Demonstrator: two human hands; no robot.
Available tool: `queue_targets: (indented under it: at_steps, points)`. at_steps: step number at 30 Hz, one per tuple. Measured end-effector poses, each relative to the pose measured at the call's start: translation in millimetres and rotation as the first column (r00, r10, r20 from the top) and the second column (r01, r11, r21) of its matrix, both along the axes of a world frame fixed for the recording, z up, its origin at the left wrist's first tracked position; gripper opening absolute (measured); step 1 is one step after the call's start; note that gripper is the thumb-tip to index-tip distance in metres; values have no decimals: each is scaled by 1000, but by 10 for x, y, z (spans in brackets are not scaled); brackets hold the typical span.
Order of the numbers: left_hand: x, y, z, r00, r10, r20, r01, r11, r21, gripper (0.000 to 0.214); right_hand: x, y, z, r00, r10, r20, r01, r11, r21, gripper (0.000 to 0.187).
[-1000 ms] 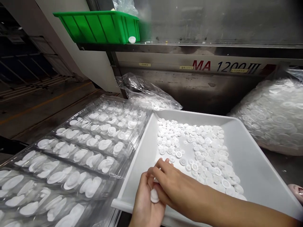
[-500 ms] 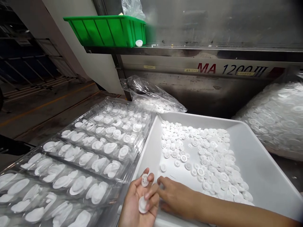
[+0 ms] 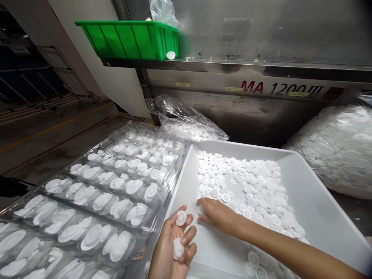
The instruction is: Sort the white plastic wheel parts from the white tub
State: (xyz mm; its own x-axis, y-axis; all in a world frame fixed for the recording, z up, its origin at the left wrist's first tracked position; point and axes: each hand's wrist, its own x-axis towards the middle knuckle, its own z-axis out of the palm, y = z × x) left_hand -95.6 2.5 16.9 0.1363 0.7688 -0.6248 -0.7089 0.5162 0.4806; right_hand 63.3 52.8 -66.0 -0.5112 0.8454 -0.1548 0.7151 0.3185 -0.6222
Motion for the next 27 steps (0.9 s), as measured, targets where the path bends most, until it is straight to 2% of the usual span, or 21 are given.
queue_targets:
  at_steps: [3,5,7,12,15,21,25,27]
  points:
    - [39,22,1,1000,-24,7,24,1000,-5,17,-28,38,-53,1000,-15,9,16,998,-68,26]
    - [58,31,18,1000,-16,6,16,1000,-15,20,8,43,5,999,-49,-18,47,994,-100,26]
    - [85,39,48,1000,-7,2,7,999,-41,25,95,24,170,991,-107,-75,97,987,-130,26]
    - [255,47,137,998,-20,59,27,993,-116,38,307,-174,793,932,-291,-215,258,952,-167,24]
    - [399,37,175,994,-46,103,60,989,-136,39,299,-338,1004,914,-349,-205,313,931,-186,21]
    - [538,7,154,989,-60,133,78,988,-132,41,339,-514,1108,915,-344,-212,292,925,-245,12]
    - [530,-7,99,993,-66,98,78,990,-118,42,465,-620,1168,909,-349,-227,260,902,-345,20]
    - [527,-7,89,995,-62,79,70,991,-114,41,479,-697,1171,922,-317,-221,239,917,-318,23]
